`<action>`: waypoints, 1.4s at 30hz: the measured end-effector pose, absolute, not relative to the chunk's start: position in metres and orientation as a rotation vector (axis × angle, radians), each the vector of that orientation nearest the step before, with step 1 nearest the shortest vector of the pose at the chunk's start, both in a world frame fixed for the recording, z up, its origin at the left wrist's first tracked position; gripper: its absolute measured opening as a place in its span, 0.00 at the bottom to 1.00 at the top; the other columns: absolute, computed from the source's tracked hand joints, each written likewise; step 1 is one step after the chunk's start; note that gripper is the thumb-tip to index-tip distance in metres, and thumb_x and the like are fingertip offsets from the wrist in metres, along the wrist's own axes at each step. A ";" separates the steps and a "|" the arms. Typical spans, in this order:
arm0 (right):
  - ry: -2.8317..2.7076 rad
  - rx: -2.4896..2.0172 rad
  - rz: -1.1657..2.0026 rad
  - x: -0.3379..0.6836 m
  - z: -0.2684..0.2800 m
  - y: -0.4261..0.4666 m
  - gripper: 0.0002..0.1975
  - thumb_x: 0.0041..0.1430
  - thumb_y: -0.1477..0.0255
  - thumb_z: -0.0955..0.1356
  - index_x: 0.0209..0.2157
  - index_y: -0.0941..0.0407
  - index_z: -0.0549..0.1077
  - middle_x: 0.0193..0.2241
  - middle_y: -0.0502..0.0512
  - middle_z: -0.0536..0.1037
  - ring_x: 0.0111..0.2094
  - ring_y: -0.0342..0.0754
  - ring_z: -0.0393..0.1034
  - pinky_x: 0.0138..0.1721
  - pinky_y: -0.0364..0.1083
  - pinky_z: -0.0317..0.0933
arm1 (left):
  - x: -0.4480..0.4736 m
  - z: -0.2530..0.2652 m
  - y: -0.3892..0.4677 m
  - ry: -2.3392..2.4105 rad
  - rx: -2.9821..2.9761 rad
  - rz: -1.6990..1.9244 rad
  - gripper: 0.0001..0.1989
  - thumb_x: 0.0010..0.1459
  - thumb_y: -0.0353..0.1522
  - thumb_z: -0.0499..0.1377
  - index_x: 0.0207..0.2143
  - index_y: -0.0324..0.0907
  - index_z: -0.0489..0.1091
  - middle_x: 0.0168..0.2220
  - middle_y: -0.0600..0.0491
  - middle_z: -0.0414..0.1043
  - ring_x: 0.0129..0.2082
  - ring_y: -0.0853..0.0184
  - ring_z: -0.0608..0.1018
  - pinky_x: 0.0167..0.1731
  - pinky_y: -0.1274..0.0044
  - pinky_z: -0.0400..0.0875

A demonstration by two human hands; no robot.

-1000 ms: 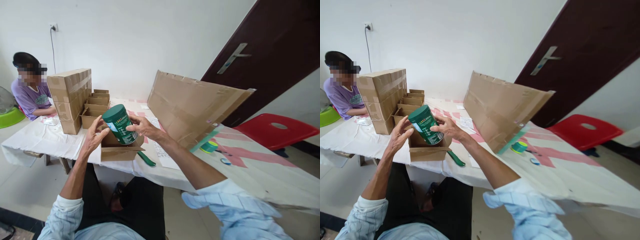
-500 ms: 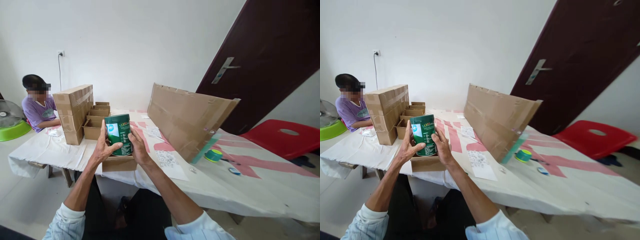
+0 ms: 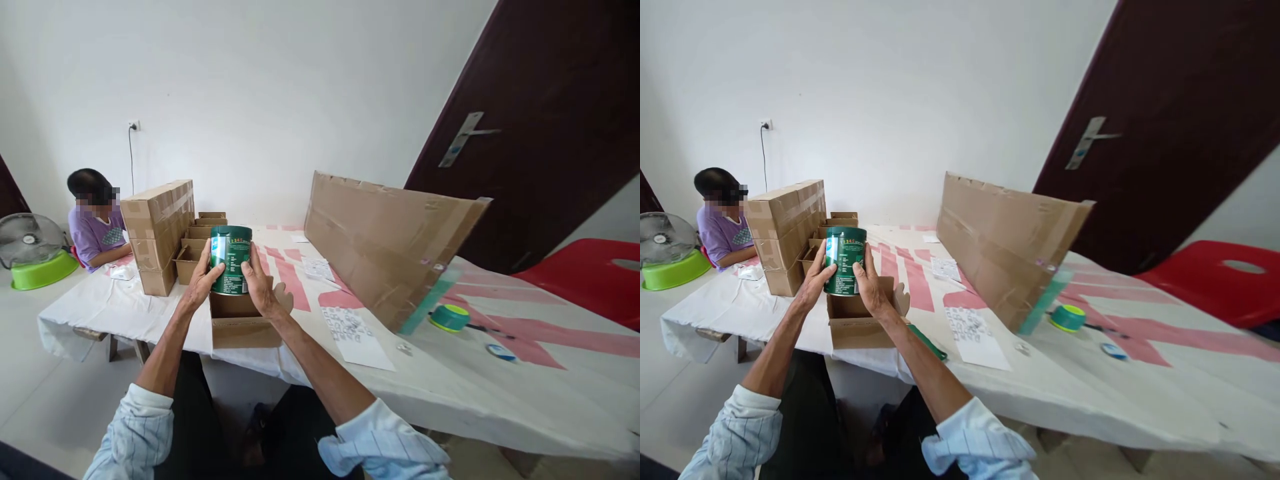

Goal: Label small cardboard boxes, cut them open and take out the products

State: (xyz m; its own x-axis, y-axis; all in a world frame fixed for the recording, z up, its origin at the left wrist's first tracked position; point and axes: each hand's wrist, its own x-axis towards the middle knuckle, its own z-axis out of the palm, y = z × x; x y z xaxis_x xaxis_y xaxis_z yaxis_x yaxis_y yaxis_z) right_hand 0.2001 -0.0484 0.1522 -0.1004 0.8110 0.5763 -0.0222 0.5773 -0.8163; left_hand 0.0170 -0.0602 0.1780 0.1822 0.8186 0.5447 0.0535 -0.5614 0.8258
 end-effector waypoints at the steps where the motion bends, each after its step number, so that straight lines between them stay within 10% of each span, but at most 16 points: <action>1: -1.531 -0.709 0.832 0.199 0.147 -0.045 0.51 0.68 0.34 0.60 0.82 0.46 0.46 0.82 0.49 0.49 0.82 0.57 0.38 0.81 0.63 0.44 | 0.014 0.174 -0.056 0.847 1.776 1.418 0.48 0.66 0.49 0.64 0.81 0.49 0.49 0.83 0.53 0.43 0.83 0.49 0.46 0.81 0.60 0.42; 20: -1.465 -0.775 0.952 0.198 0.103 -0.015 0.54 0.63 0.32 0.63 0.79 0.49 0.55 0.77 0.57 0.63 0.79 0.60 0.49 0.80 0.66 0.42 | 0.009 0.143 -0.022 1.093 1.781 1.251 0.43 0.63 0.41 0.61 0.78 0.42 0.57 0.80 0.47 0.55 0.82 0.47 0.49 0.81 0.56 0.37; 42: -1.564 -0.636 0.538 0.213 0.198 -0.068 0.46 0.74 0.40 0.55 0.82 0.45 0.36 0.83 0.49 0.42 0.83 0.55 0.35 0.81 0.62 0.38 | 0.031 0.227 -0.073 0.678 1.940 1.519 0.46 0.66 0.41 0.57 0.82 0.49 0.45 0.82 0.60 0.46 0.83 0.53 0.41 0.82 0.61 0.36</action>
